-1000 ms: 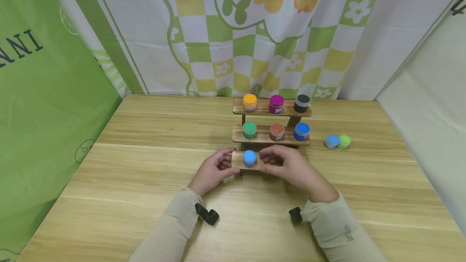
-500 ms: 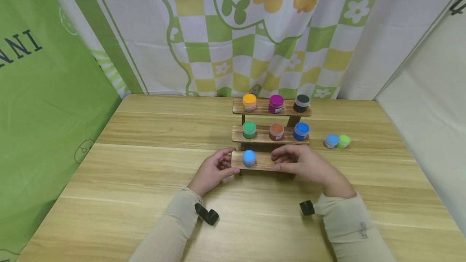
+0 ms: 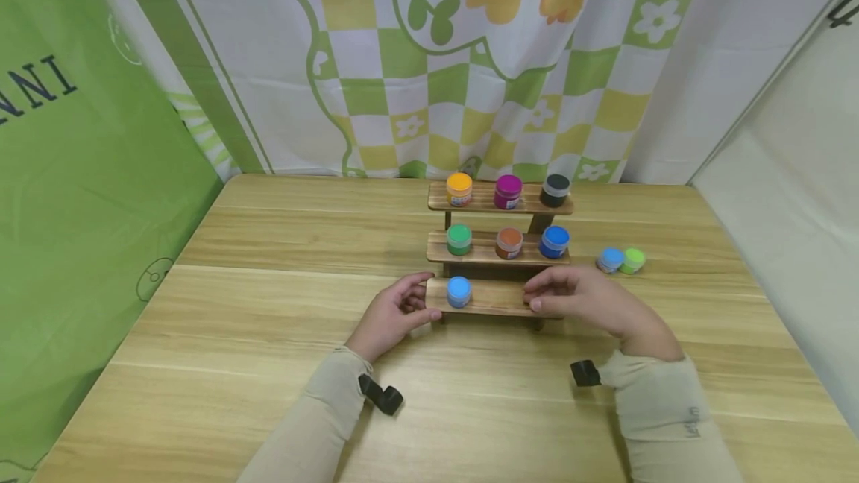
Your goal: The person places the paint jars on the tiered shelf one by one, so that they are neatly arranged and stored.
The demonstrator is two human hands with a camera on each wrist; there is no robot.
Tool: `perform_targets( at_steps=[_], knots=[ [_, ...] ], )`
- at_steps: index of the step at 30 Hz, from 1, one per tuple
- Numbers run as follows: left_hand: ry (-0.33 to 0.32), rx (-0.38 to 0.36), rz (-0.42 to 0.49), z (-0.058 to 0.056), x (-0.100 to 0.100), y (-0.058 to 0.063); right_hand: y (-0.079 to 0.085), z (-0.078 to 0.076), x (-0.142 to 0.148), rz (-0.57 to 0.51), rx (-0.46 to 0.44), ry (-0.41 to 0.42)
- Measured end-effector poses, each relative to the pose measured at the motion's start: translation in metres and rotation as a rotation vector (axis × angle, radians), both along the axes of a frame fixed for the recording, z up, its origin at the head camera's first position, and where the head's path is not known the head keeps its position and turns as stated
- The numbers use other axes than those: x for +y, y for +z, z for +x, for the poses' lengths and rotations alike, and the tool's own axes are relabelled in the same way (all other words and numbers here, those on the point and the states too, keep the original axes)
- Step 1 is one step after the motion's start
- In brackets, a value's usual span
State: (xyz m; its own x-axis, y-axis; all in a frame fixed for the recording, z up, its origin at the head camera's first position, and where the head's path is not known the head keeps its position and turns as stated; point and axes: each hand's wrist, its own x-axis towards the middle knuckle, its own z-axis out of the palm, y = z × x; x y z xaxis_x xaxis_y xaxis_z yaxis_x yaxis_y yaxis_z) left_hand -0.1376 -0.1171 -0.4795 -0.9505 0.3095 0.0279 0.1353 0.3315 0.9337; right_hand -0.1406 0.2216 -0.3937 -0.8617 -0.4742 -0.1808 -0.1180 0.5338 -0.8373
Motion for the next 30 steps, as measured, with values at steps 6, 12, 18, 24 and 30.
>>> perform_targets(
  at_steps=[6, 12, 18, 24, 30],
  knots=[
    [-0.002, 0.001, 0.004, 0.0, 0.0, -0.001, -0.001, -0.001, 0.013, -0.03, -0.002, -0.024],
    [-0.003, 0.009, -0.002, 0.0, -0.001, -0.001, 0.001, 0.0, 0.023, 0.016, 0.024, -0.044],
    [-0.003, 0.007, -0.007, 0.0, 0.0, -0.001, 0.003, 0.0, 0.032, 0.009, 0.029, -0.076],
    [-0.001, 0.0, -0.009, 0.0, 0.0, 0.001, 0.001, -0.002, 0.044, 0.024, 0.034, -0.171],
    [-0.001, -0.001, -0.005, 0.0, 0.0, 0.001, 0.0, -0.003, 0.053, 0.035, 0.036, -0.307]
  ],
)
